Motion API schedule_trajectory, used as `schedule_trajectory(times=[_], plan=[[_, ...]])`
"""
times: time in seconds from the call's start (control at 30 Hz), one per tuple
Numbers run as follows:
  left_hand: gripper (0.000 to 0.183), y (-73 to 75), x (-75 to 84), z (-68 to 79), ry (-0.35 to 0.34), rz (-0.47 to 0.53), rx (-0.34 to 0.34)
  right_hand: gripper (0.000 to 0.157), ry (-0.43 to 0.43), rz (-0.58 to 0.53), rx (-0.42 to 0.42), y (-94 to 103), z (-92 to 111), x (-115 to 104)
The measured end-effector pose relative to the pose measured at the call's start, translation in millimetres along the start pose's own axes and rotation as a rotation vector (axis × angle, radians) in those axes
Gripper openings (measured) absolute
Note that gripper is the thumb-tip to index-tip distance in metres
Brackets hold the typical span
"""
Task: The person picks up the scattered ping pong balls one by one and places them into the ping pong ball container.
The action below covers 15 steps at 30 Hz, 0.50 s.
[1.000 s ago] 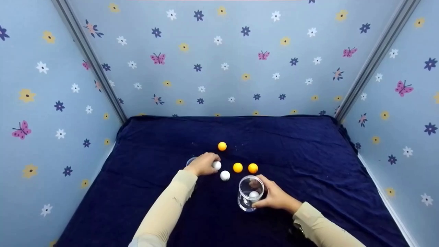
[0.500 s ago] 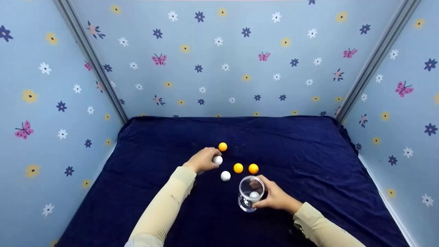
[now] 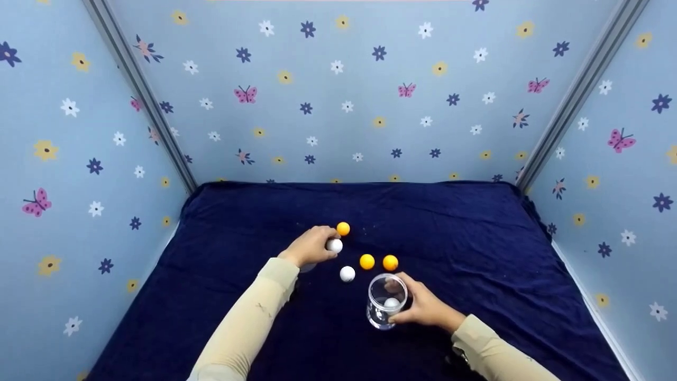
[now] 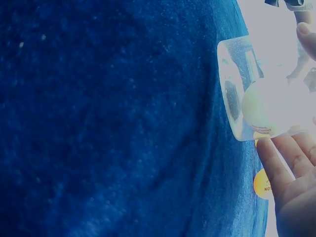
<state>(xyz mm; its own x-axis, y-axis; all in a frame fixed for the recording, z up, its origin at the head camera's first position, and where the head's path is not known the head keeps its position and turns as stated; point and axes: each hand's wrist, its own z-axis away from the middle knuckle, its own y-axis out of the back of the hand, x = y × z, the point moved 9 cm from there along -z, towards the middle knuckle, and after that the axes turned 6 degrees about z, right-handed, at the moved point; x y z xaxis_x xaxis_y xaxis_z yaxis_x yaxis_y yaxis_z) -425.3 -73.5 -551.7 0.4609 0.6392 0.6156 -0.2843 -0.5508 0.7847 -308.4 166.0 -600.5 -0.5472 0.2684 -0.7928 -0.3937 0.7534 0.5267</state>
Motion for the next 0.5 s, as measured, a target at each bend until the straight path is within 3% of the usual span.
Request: schedule_trajectory(times=[0.5], plan=[[0.036,3.9,8.1,10.3,-0.049,0.011,0.034,0.081,-0.014,0.005,-0.005,-0.1,-0.1,1.1]])
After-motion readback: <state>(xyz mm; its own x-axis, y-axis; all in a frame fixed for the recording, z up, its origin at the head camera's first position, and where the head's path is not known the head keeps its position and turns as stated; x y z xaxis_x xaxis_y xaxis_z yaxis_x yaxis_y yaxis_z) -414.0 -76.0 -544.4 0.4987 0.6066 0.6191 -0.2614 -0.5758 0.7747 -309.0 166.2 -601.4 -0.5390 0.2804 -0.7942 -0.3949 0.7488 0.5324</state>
